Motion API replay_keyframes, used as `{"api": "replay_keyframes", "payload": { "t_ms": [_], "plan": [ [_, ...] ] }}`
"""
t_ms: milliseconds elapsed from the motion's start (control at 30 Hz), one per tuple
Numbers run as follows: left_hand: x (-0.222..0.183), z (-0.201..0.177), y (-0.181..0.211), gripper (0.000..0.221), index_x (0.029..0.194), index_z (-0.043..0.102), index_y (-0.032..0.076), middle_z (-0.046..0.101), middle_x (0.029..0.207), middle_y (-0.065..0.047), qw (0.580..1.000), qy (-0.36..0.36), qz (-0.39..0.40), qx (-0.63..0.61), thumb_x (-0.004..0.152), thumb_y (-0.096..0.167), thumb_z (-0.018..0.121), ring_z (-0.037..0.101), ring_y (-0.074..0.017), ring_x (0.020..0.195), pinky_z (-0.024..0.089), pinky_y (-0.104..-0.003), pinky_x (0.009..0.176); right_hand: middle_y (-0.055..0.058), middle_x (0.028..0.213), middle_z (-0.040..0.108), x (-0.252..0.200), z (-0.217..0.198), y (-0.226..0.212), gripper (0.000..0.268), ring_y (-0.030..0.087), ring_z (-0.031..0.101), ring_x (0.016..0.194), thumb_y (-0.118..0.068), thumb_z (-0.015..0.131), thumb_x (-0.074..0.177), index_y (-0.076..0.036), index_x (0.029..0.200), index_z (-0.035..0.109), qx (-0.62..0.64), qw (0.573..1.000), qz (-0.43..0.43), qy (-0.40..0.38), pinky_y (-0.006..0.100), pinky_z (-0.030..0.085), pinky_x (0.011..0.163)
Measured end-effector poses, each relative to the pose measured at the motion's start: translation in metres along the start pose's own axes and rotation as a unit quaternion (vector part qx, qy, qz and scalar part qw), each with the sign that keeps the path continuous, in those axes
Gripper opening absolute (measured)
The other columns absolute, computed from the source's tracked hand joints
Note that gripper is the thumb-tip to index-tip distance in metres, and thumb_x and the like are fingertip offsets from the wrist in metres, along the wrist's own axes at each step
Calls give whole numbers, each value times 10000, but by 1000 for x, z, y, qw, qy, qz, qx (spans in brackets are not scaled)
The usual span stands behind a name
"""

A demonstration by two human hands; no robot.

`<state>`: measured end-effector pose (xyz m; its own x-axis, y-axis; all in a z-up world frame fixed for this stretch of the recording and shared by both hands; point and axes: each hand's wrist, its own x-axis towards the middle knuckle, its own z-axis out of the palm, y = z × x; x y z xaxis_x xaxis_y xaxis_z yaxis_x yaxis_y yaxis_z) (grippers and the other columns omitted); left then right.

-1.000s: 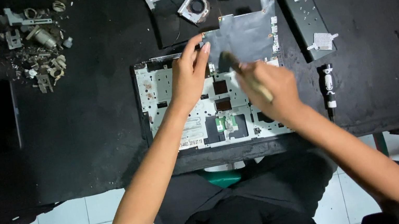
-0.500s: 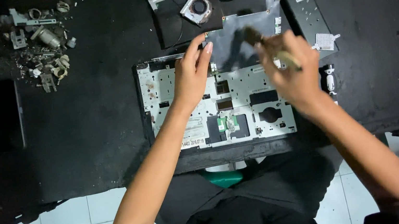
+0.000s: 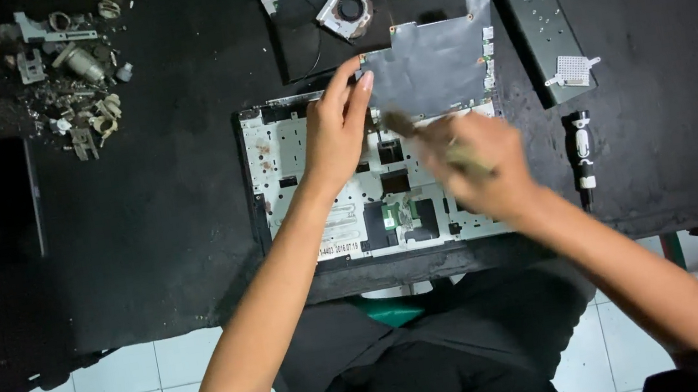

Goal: Disassembling a laptop by removing screws and internal components, followed by cleaning the chassis with a brush.

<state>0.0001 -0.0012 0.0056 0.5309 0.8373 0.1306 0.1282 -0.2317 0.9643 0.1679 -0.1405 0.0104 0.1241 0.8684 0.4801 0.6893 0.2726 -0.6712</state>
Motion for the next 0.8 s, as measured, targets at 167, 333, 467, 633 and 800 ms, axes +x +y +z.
{"api": "replay_keyframes", "payload": {
  "t_ms": [167, 333, 467, 633, 800],
  "plan": [
    [-1, 1, -1, 429, 1425, 585, 75, 711, 1264, -211, 1000, -6, 4, -24, 1138, 358, 438, 643, -343, 1259, 491, -494, 1092, 200, 868, 743, 44, -22, -16, 119, 373, 735, 761, 48, 728, 1012, 27, 928, 647, -23, 997, -17, 67, 384, 530, 648],
    [-1, -3, 1, 469, 1429, 571, 20, 668, 1317, -255, 999, -10, 5, -38, 1152, 352, 391, 617, -382, 1285, 451, -517, 1118, 172, 777, 738, 38, -1, -7, 125, 373, 730, 677, -15, 813, 912, -22, 942, 692, -19, 1000, -13, 14, 394, 545, 595],
    [-2, -2, 7, 460, 1451, 554, 13, 647, 1375, -241, 999, -15, 17, -49, 1158, 320, 376, 598, -392, 1321, 409, -531, 1165, 204, 823, 728, 63, -9, -13, 81, 369, 737, 739, 23, 733, 1024, 29, 1045, 654, -1, 997, -5, 83, 394, 539, 616],
    [0, -1, -1, 439, 1457, 560, 49, 654, 1378, -214, 999, -16, 21, -41, 1158, 317, 381, 613, -359, 1316, 405, -513, 1172, 219, 790, 724, 49, 3, -14, 128, 357, 726, 657, -26, 746, 1009, 56, 1044, 654, 22, 999, 5, 33, 391, 545, 565],
    [0, 1, -5, 431, 1466, 530, 21, 619, 1416, -239, 999, -15, 32, -18, 1165, 281, 363, 555, -389, 1361, 387, -540, 1179, 203, 826, 735, 48, -20, 25, 80, 342, 735, 735, 1, 758, 1033, 19, 1025, 681, 6, 996, 25, 88, 416, 544, 635]
  ]
}}
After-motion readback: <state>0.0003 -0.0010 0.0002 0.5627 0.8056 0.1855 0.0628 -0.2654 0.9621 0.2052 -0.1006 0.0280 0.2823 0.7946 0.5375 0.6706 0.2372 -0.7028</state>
